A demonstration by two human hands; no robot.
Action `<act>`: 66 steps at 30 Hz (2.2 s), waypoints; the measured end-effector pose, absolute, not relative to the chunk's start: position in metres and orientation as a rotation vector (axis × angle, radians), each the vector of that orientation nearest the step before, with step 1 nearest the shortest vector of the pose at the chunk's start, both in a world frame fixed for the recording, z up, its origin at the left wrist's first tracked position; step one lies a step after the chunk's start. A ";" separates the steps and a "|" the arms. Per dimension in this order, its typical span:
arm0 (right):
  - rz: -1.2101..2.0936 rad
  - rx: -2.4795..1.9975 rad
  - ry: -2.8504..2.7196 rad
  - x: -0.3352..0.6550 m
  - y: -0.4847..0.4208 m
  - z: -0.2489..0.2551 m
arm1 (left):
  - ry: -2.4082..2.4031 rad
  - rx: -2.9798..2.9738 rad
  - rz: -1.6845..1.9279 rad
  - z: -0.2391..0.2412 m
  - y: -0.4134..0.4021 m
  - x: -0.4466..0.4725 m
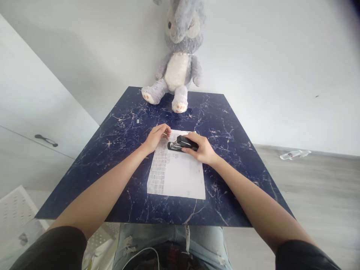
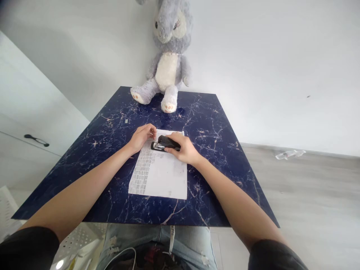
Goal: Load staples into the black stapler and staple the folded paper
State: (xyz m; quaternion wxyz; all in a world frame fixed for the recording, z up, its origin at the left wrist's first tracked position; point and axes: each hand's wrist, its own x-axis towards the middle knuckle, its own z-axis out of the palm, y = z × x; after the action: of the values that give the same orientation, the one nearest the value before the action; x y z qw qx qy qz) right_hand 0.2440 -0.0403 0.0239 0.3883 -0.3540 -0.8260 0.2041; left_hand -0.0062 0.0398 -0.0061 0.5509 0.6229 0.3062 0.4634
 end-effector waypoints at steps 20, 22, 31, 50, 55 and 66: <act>1.479 -0.908 -1.676 0.282 -0.009 0.014 | 0.771 1.443 0.934 -0.005 0.036 -0.002; 1.543 -0.872 -1.634 0.282 -0.008 0.012 | 0.771 1.443 0.926 -0.004 0.036 -0.002; 1.707 -0.605 -1.572 0.291 -0.005 0.013 | 0.808 1.472 1.150 -0.010 0.041 -0.003; -0.145 -0.895 -2.111 0.258 -0.024 -0.001 | 0.622 0.891 1.030 0.004 0.040 -0.005; -0.386 -0.873 -2.202 0.256 -0.028 0.004 | 0.611 0.750 0.760 0.011 0.039 -0.005; -0.427 -0.933 -2.157 0.250 -0.029 0.003 | 0.617 0.805 0.874 0.012 0.035 -0.006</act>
State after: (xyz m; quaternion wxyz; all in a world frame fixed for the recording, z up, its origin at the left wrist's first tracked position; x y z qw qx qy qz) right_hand 0.2500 -0.0285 0.0031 0.3676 -0.3634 -0.8398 -0.1662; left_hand -0.0057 0.0352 0.0119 0.7841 0.3730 0.2861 0.4051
